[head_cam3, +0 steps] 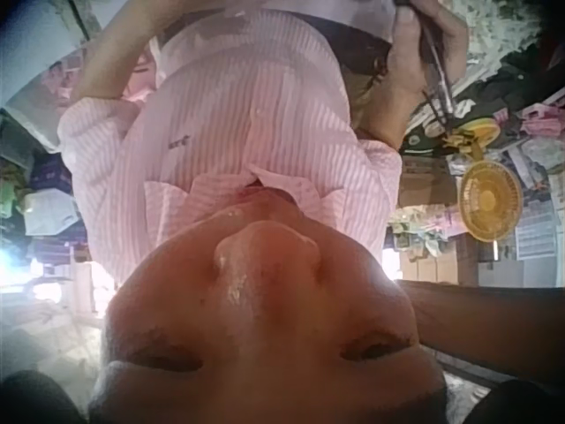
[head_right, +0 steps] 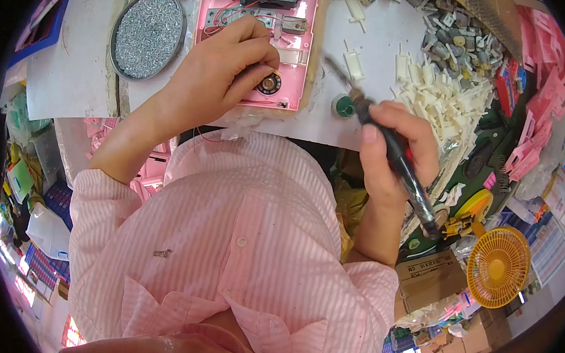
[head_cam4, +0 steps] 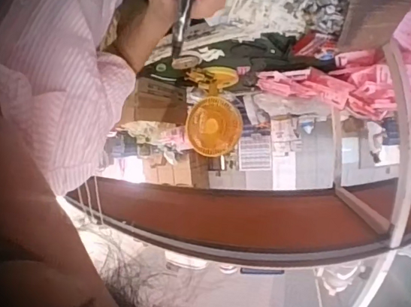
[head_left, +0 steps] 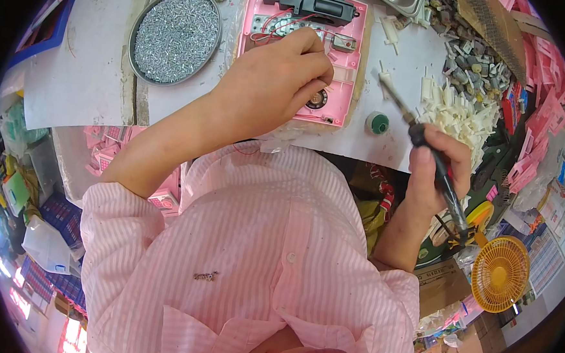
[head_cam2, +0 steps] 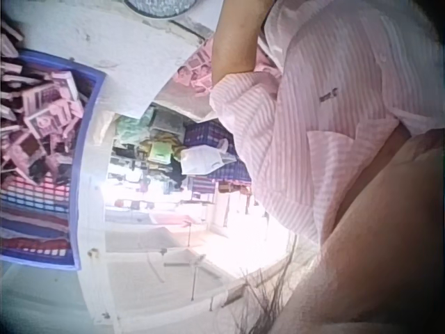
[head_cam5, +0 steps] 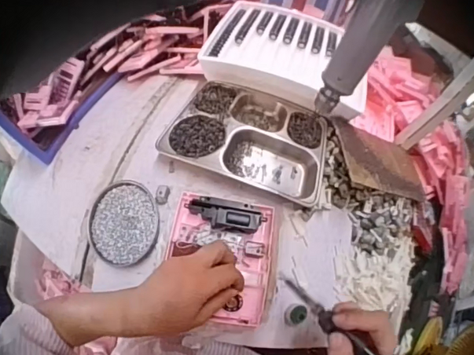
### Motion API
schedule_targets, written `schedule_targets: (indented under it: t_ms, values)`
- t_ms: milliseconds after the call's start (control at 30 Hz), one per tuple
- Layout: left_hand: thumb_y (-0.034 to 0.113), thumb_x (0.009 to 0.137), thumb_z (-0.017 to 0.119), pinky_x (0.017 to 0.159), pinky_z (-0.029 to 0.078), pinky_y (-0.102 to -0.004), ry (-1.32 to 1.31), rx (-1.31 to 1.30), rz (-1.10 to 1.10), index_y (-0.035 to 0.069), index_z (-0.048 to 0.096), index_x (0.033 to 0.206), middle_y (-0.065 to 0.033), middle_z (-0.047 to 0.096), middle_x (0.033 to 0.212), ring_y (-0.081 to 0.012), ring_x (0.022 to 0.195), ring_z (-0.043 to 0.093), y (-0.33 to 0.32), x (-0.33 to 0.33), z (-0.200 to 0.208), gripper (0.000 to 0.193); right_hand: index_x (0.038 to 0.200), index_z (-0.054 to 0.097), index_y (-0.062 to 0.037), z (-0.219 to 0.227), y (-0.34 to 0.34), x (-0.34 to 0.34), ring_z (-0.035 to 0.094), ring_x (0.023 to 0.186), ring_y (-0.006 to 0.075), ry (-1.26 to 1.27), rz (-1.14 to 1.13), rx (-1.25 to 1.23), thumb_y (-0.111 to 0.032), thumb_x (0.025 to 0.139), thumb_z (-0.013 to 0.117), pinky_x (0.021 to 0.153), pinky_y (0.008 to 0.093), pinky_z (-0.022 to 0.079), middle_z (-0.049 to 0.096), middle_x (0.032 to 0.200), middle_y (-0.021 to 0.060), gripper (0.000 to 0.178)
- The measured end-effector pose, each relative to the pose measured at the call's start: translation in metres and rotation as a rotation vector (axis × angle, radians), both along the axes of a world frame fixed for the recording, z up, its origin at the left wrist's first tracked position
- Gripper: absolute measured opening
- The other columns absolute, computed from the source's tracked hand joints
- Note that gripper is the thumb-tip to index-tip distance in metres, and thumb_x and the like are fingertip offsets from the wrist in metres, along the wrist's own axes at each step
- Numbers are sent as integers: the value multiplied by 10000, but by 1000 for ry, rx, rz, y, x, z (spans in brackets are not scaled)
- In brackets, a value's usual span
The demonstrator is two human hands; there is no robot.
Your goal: Assembling a pink electronic device by soldering wires and screwing components into the casing.
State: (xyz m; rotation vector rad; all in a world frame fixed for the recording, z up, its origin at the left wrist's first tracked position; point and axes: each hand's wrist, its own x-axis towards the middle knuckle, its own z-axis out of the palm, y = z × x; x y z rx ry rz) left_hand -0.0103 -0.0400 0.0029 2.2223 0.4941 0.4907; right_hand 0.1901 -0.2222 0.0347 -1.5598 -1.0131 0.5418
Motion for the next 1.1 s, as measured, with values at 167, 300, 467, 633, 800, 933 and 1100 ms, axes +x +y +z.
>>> schedule_targets:
  t_ms: [167, 300, 467, 633, 800, 933, 1100]
  values:
    - [57, 886, 641, 701, 499, -398, 106, 79, -46, 32, 605, 947, -104, 529, 961, -310, 815, 608, 0, 5, 3, 75, 1014, 654, 59, -8, 0, 1, 619, 712, 156, 20, 244, 1, -11, 810, 731, 626, 251, 470, 693, 877, 131, 229]
    - [56, 880, 647, 687, 502, -407, 135, 125, -78, 33, 595, 932, -99, 520, 946, -300, 814, 620, 2, 5, 4, 77, 969, 676, 40, -12, 8, -2, 609, 658, 159, -51, 282, 4, 8, 772, 728, 574, 249, 457, 689, 822, 118, 206]
    - [49, 872, 656, 682, 506, -404, 125, 152, -87, 38, 596, 930, -92, 521, 958, -298, 810, 621, 3, 4, 4, 84, 957, 684, 26, -11, 13, -4, 602, 622, 147, -73, 294, -13, 3, 758, 735, 551, 243, 450, 688, 805, 111, 207]
    - [43, 862, 661, 675, 508, -406, 133, 167, -68, 39, 592, 933, -92, 522, 961, -294, 803, 622, 0, 3, 2, 99, 951, 690, 17, -11, 16, -3, 602, 613, 152, -82, 316, -42, -6, 747, 742, 555, 244, 456, 685, 798, 109, 212]
    - [35, 847, 672, 663, 512, -403, 136, 155, -51, 36, 590, 947, -94, 524, 967, -297, 796, 620, -3, 3, 1, 129, 957, 689, 14, -7, 17, -3, 611, 627, 164, -120, 327, -71, -9, 747, 740, 570, 251, 465, 684, 801, 108, 217]
    - [37, 832, 667, 653, 531, -390, 138, 191, -50, 16, 590, 911, -106, 532, 969, -288, 788, 630, -4, 3, -1, 113, 968, 682, 25, -5, 12, 0, 621, 650, 180, -91, 325, -58, -6, 759, 730, 587, 259, 470, 682, 804, 120, 217]
    - [52, 812, 655, 642, 562, -375, 125, 245, -58, -11, 605, 841, -119, 558, 976, -265, 781, 655, -4, 3, 1, 85, 971, 675, 47, -6, 5, 4, 625, 663, 200, -50, 291, -15, -4, 762, 728, 596, 269, 473, 678, 801, 137, 222]
